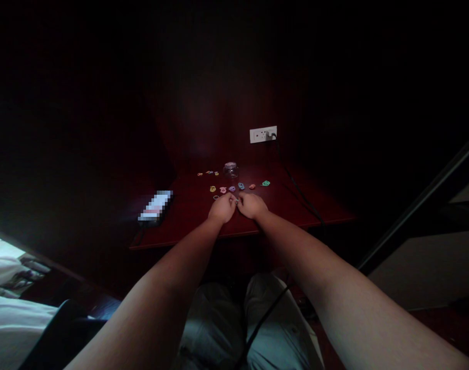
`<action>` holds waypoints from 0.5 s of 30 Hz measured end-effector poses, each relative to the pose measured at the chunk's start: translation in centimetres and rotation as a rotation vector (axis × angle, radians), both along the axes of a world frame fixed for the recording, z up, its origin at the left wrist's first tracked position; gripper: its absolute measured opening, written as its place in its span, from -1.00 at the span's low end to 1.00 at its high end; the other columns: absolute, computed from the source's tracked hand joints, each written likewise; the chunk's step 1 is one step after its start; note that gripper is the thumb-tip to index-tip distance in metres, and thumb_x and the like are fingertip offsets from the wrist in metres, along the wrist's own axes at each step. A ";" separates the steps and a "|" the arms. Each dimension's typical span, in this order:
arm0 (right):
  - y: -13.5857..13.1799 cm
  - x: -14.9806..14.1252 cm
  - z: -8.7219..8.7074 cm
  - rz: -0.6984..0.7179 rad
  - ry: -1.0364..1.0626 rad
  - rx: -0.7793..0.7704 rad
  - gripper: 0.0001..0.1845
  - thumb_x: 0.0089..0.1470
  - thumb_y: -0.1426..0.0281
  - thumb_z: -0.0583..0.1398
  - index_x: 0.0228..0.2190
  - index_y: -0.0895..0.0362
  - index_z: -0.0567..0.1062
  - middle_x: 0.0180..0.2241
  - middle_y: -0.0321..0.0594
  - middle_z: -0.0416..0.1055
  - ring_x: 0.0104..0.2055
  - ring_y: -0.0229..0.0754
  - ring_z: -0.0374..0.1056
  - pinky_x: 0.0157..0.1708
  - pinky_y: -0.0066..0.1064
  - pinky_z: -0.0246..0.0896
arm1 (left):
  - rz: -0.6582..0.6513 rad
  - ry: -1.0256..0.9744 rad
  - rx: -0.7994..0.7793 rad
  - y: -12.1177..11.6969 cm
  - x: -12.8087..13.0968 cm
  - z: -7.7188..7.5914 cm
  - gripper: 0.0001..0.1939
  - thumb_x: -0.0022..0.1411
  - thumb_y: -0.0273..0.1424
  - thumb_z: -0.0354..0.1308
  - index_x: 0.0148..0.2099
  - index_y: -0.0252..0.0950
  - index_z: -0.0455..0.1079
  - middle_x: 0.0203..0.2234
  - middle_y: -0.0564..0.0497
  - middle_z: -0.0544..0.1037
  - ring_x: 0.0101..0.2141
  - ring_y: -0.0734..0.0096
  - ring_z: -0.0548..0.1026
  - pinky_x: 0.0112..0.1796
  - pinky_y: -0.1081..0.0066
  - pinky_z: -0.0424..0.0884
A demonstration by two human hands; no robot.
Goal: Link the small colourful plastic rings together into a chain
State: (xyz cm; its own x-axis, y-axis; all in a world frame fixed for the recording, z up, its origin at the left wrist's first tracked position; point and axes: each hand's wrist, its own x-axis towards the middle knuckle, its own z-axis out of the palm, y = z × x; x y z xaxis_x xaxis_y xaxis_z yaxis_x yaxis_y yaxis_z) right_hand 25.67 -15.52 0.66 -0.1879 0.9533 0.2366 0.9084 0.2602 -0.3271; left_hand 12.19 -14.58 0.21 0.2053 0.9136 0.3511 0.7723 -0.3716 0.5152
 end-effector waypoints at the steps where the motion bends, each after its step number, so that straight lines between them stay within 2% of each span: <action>1: 0.0 0.0 0.0 -0.001 -0.001 -0.001 -0.72 0.10 0.28 -0.04 -0.27 0.11 0.39 -0.25 -0.07 0.44 -0.21 -0.08 0.34 -0.25 -0.33 0.13 | -0.001 -0.006 0.002 0.0 0.0 0.0 -0.92 0.12 -0.42 0.04 -0.35 -0.29 0.35 -0.41 -0.05 0.51 -0.41 0.40 0.44 -0.32 0.46 0.30; 9: 0.2 0.1 -0.1 0.011 -0.005 0.005 -0.71 0.12 0.30 -0.06 -0.23 0.09 0.39 -0.23 -0.11 0.44 -0.21 -0.10 0.34 -0.26 -0.35 0.11 | -0.011 -0.142 -0.001 0.9 -0.4 -0.3 -0.91 0.15 -0.43 0.00 -0.34 -0.31 0.31 -0.41 -0.04 0.49 -0.39 0.42 0.44 -0.29 0.46 0.31; 12: 0.3 0.2 -0.2 0.027 -0.007 0.017 -0.72 0.12 0.31 -0.06 -0.26 0.07 0.40 -0.25 -0.15 0.45 -0.23 -0.12 0.34 -0.28 -0.38 0.10 | -0.005 -0.234 -0.018 1.4 -0.7 -0.4 -0.86 0.20 -0.43 -0.08 -0.30 -0.33 0.28 -0.40 -0.03 0.48 -0.46 0.51 0.44 -0.35 0.50 0.34; 15: 0.4 0.2 -0.2 0.033 -0.011 0.031 -0.72 0.13 0.30 -0.07 -0.27 0.07 0.39 -0.26 -0.15 0.45 -0.24 -0.12 0.34 -0.31 -0.39 0.10 | -0.025 -0.296 -0.047 1.8 -1.0 -0.7 -0.88 0.18 -0.43 -0.06 -0.33 -0.34 0.28 -0.43 0.00 0.49 -0.52 0.55 0.42 -0.41 0.53 0.34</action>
